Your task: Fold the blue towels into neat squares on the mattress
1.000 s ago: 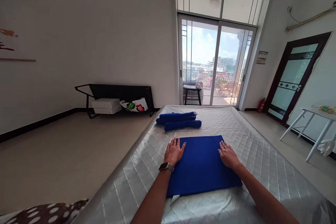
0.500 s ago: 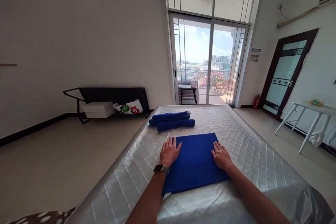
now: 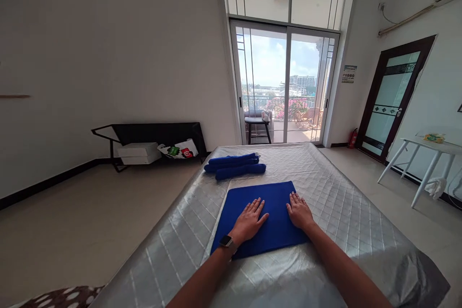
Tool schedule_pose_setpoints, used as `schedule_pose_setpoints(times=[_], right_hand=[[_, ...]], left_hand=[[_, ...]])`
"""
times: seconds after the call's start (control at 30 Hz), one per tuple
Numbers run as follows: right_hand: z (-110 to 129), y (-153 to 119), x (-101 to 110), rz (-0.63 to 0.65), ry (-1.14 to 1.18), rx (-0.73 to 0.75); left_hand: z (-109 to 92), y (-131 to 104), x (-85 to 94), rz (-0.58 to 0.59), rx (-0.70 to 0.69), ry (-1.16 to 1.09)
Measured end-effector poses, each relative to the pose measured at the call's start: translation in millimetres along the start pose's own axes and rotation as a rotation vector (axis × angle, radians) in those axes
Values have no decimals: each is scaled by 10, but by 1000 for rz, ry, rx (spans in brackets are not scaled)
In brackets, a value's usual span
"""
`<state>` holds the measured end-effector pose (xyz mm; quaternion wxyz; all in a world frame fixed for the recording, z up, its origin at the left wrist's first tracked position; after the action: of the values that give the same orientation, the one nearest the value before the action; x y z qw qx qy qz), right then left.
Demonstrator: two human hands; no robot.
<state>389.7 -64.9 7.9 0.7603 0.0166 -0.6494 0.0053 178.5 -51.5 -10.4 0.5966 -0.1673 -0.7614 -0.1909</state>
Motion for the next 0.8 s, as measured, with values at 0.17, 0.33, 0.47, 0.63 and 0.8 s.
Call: schedule_pose_setpoints(times=[0.17, 0.33, 0.47, 0.63, 0.8], right_hand=[[5, -16, 17, 9, 1, 1], [31, -36, 80, 14, -27, -6], [46, -70, 124, -2, -57, 0], [20, -336, 91, 11, -88, 60], [16, -615, 47, 66, -35, 82]], left_hand=[[540, -528, -20, -21, 112, 50], [679, -811, -21, -64, 135, 71], [637, -799, 14, -81, 142, 68], [660, -772, -35, -91, 151, 55], [726, -787, -113, -104, 107, 64]])
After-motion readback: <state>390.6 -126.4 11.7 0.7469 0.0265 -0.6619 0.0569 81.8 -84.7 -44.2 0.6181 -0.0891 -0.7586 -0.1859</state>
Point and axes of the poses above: each hand's wrist, its own y-axis towards the middle knuckle, its own x-axis out of the back of the hand, z = x × y, the point moved 4 cm from there along y, towards the middle knuckle, and after that the axes turned 6 degrees about -y, right-handed, at the moved point
